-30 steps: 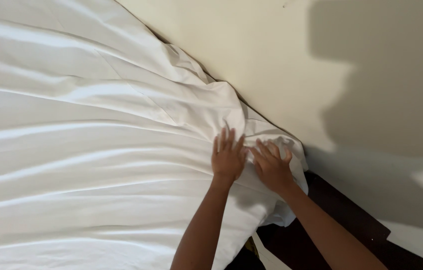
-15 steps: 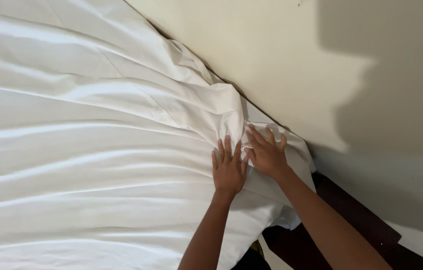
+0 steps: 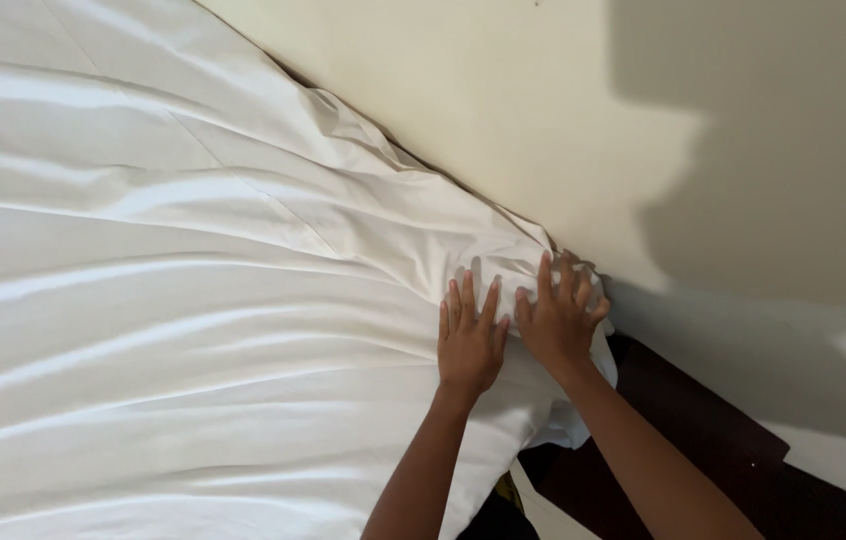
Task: The person smooths and tucks a white bedsheet onto a mattress by hand, working around all sides of the bed. They pull the sheet taut, fold corners, and tuck the edges under the mattress to secure it.
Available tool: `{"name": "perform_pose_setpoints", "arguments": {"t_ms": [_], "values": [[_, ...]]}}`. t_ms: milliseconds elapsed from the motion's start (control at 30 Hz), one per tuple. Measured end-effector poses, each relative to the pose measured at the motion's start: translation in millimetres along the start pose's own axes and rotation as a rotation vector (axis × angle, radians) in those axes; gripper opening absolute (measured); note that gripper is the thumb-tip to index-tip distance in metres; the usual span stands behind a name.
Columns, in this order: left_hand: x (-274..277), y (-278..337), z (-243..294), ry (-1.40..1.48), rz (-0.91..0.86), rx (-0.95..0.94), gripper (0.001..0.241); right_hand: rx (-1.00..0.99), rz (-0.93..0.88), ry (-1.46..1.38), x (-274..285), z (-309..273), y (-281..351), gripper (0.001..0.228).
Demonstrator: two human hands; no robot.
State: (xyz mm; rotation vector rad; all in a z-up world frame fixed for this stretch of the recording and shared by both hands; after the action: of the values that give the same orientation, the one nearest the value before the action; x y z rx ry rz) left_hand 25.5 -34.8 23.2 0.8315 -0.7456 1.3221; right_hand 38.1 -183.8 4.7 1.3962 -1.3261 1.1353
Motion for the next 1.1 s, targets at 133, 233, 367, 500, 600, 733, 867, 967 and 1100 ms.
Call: {"name": "perform_pose_setpoints", "arguments": {"t_ms": [133, 233, 367, 500, 600, 733, 867, 967, 1100], "values": [[5, 16, -1, -0.013, 0.01, -0.02, 0.061, 0.051, 0.049, -0.017, 8, -3, 20, 0.07], [10, 31, -8, -0.027, -0.012, -0.025, 0.061, 0.07, 0.039, -0.012, 10, -7, 37, 0.066], [12, 55, -17, -0.034, -0.053, -0.024, 0.065, 0.083, 0.066, -0.042, 14, -9, 65, 0.068], [8, 87, -31, -0.019, -0.089, -0.052, 0.07, 0.135, 0.039, -0.116, 12, -15, 98, 0.069], [10, 108, -33, -0.052, -0.197, -0.03, 0.074, 0.21, 0.039, -0.163, 9, -24, 123, 0.075], [-5, 128, -40, -0.02, -0.152, -0.086, 0.068, 0.224, -0.062, -0.158, -15, -24, 144, 0.075], [-19, 133, -45, -0.079, -0.184, -0.084, 0.068, 0.204, 0.01, -0.131, -33, -22, 151, 0.057], [-25, 133, -53, -0.114, -0.19, -0.085, 0.071, 0.225, 0.156, -0.089, -35, -26, 151, 0.037], [-29, 135, -55, -0.144, -0.164, -0.091, 0.073, 0.258, 0.384, -0.046, -20, -34, 156, 0.014]]}}
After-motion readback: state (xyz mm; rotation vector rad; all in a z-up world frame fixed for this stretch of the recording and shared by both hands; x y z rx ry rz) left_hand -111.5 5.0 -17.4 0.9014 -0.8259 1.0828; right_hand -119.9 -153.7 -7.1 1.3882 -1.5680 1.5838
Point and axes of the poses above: each hand's wrist, its own y-axis away from the middle knuckle, its own x-axis out of the back of the hand, z = x × y, the point moved 6 cm from there along -y, towards the middle knuckle, and after that the axes turned 15 degrees about x, right-handed, at the moved point
